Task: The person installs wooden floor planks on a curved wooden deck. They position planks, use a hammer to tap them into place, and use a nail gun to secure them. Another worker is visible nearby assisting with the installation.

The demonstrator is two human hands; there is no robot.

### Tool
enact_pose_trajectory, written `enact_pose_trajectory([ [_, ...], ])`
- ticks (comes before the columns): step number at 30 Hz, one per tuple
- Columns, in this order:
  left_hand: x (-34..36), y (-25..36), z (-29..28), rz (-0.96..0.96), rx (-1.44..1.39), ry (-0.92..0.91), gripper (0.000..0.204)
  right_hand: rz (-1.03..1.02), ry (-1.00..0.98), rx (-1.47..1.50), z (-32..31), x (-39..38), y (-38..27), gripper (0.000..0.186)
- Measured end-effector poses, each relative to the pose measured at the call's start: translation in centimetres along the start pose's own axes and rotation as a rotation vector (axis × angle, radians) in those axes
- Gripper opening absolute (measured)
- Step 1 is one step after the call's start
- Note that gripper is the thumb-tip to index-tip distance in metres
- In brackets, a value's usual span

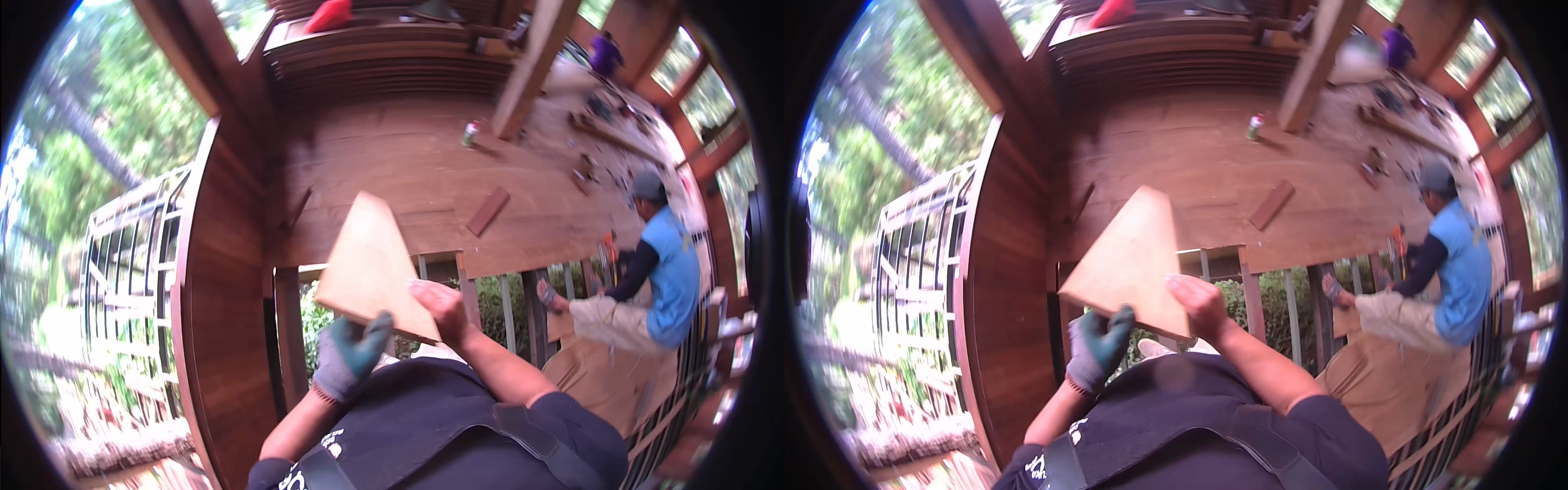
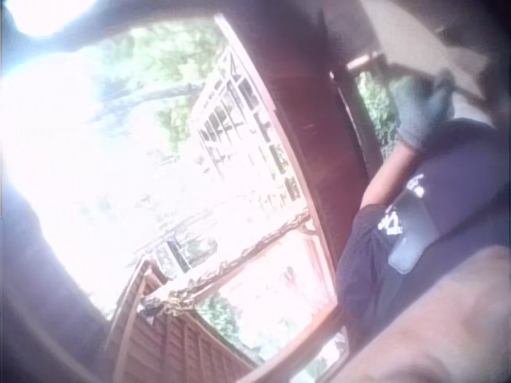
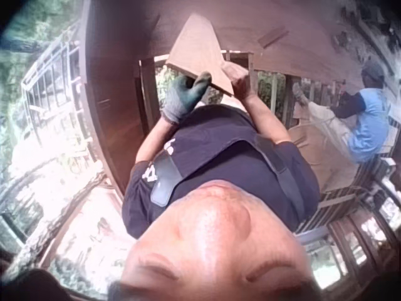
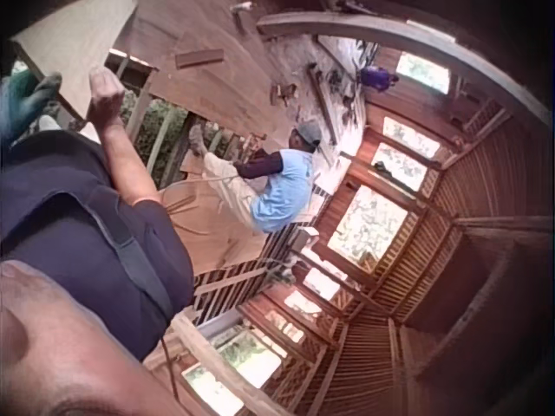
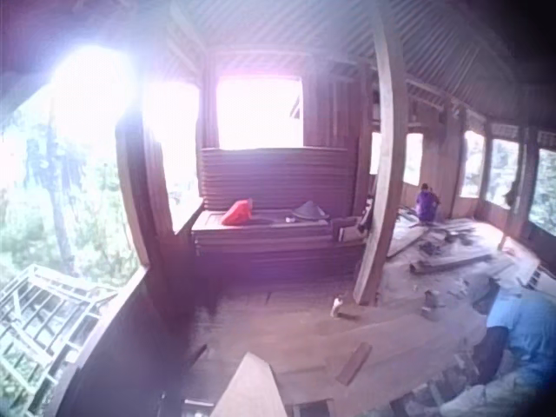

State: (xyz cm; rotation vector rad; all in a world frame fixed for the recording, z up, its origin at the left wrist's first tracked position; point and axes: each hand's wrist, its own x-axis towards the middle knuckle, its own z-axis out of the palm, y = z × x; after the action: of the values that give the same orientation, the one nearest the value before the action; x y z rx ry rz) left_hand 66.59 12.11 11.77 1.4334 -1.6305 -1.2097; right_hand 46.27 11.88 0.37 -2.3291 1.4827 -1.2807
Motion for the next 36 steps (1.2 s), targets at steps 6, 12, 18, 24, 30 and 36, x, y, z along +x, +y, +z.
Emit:
enact_pose_trajectory([
  [6, 0.7, 1.9, 3.3, 0.071, 0.057, -0.291, 0.048, 0.079, -0.018, 0.028, -2.8, -4.0, 2.0, 0.038],
  [12, 1.8, 4.3, 6.4, 0.165, 0.177, -0.336, 0.046, 0.074, -0.017, -0.062, -5.8, -4.4, 3.8, 0.046],
  [18, 5.4, 4.8, 10.3, 0.160, -0.019, -0.456, 0.056, 0.445, 0.145, 0.326, -5.9, -5.8, 8.3, 0.031],
  [24, 4.5, 0.3, 11.6, 0.000, -0.085, -0.572, 0.046, 0.366, 0.355, 0.135, -9.0, 2.2, 9.3, 0.025],
  [30, 0.7, -12.7, 11.4, -0.424, -0.359, -0.417, 0.043, 0.276, 0.438, 0.012, -11.0, 6.2, 14.9, 0.031],
  [36, -1.3, -15.9, 11.1, -0.631, -0.441, -0.284, 0.035, 0.253, 0.468, -0.107, -12.8, 10.9, 18.3, 0.022],
])
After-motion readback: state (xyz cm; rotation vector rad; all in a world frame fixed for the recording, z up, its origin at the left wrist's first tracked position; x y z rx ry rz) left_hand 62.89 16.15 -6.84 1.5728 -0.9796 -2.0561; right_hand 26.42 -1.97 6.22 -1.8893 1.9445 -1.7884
